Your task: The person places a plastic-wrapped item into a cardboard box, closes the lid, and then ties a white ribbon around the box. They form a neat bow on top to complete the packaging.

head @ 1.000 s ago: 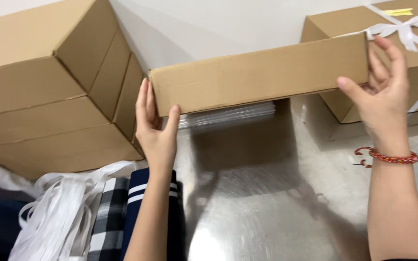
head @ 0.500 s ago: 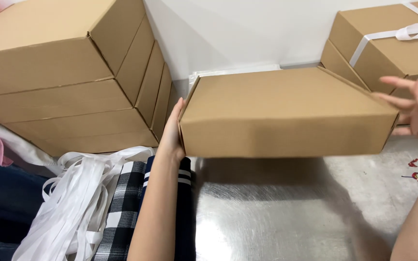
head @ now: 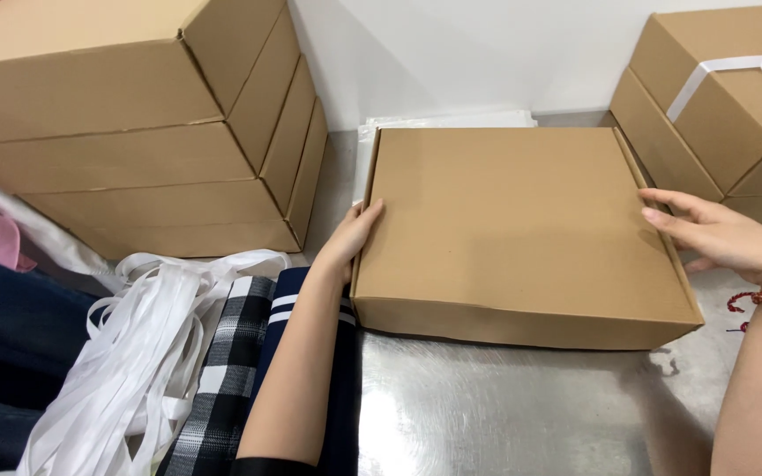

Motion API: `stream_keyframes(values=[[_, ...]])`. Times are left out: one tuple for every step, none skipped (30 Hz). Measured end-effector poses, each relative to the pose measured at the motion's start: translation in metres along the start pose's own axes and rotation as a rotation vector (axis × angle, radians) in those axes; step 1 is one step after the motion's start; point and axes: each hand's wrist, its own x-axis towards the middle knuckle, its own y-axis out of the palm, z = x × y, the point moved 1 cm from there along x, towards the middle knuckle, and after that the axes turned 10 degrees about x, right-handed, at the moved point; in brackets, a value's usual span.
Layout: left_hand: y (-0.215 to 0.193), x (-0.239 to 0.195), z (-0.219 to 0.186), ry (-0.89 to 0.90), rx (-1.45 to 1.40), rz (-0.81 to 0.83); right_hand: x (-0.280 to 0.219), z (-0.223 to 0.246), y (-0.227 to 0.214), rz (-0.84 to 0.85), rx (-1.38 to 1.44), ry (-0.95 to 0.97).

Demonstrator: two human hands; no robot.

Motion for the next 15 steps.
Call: stream_keyframes(values=[[0.001, -0.005, -0.004, -0.001, -0.003, -0.005, 0.003, -0.003, 0.000, 0.004, -0.003, -0.003], [0.002, -0.010, -0.009, -0.007, 0.109, 0.025, 0.006, -0.005, 0.001, -0.016, -0.039, -0.017], [0.003, -0.015, -0.013, -0.013, 0.222, 0.056, 0.009, -0.008, 0.001, -0.037, -0.075, -0.032], [0.005, -0.007, -0.006, -0.017, 0.217, 0.049, 0.013, -0.011, 0.000, -0.031, -0.080, -0.035], [0.007, 0.000, 0.000, 0.019, 0.269, 0.046, 0.016, -0.014, 0.000, -0.036, -0.102, -0.058], [0.006, 0.007, 0.007, 0.054, 0.319, 0.035, 0.021, -0.014, 0.001, -0.038, -0.127, -0.088], [0.012, 0.025, 0.014, 0.051, 0.311, 0.021, 0.035, -0.027, -0.006, -0.028, -0.135, -0.099], [0.011, 0.038, 0.025, 0.166, 0.349, -0.028, 0.051, -0.036, -0.007, -0.050, -0.204, -0.173], [0.008, 0.051, 0.036, 0.280, 0.391, -0.078, 0.067, -0.044, -0.006, -0.070, -0.271, -0.251], [0.009, 0.046, 0.033, 0.261, 0.382, -0.115, 0.075, -0.047, 0.004, -0.039, -0.283, -0.277], [0.009, 0.042, 0.029, 0.338, 0.407, -0.138, 0.081, -0.049, 0.013, -0.108, -0.364, -0.382], [0.008, 0.040, 0.023, 0.418, 0.437, -0.167, 0.090, -0.049, 0.022, -0.179, -0.435, -0.499], [0.000, 0.036, 0.022, 0.402, 0.432, -0.210, 0.094, -0.048, 0.036, -0.150, -0.440, -0.535], [-0.008, 0.033, 0.022, 0.432, 0.507, -0.272, 0.097, -0.048, 0.049, -0.072, -0.449, -0.672], [-0.016, 0.029, 0.021, 0.458, 0.585, -0.333, 0.100, -0.048, 0.062, 0.006, -0.449, -0.810]])
